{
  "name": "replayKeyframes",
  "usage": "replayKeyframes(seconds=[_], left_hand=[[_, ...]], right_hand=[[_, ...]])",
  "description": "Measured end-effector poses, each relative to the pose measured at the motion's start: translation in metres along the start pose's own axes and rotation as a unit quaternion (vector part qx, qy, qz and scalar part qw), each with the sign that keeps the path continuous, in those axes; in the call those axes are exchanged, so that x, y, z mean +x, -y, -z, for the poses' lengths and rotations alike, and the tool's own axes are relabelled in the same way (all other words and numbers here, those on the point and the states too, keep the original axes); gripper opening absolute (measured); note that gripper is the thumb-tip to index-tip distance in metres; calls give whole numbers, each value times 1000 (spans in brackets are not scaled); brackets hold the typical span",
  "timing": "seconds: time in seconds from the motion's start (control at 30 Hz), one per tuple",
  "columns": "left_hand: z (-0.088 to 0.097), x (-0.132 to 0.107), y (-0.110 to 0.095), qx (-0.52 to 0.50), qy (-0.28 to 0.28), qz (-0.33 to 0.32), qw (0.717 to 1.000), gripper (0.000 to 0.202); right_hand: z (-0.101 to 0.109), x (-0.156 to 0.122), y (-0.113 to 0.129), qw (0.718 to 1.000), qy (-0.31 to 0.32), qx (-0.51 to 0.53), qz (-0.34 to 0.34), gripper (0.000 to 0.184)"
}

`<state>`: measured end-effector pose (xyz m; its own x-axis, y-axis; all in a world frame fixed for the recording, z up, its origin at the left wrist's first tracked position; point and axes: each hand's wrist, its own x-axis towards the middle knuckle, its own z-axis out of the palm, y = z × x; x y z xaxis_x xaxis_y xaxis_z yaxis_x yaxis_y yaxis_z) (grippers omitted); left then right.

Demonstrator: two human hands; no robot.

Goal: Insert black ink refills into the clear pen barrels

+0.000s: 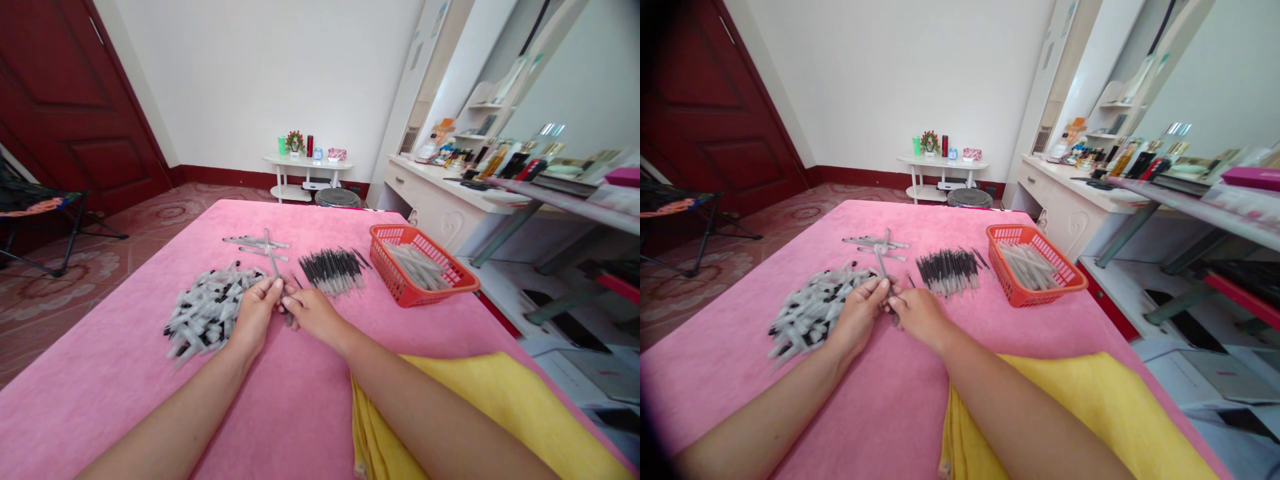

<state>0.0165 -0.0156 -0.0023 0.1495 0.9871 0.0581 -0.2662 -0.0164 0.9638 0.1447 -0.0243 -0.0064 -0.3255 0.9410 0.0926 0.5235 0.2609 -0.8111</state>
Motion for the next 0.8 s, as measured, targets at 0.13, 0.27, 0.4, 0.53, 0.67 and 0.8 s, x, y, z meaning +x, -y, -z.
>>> replayKeyframes(seconds=[0.13, 0.27, 0.4, 0.53, 0.67, 0.8], left_hand=[[-1, -1, -1, -8, -2, 7, 1000, 27], [-2, -1, -2, -12, -5, 8, 1000, 27], [-1, 0, -1, -9, -4, 6, 1000, 28], [-2, 0, -1, -10, -2, 8, 1000, 28], [-2, 0, -2, -16, -2, 10, 1000, 27], [-2, 0, -2, -16, -4, 5, 1000, 27]], right_hand=[[0, 0, -1, 1000, 0, 2, 4, 31], [1, 0, 1, 1000, -2, -15, 2, 31], [2, 0, 2, 1000, 1, -21, 3, 32], [1, 0, 1, 1000, -1, -13, 0, 32], [1, 0, 1, 1000, 3, -1, 3, 31], [0, 1, 1, 1000, 5, 3, -1, 31]])
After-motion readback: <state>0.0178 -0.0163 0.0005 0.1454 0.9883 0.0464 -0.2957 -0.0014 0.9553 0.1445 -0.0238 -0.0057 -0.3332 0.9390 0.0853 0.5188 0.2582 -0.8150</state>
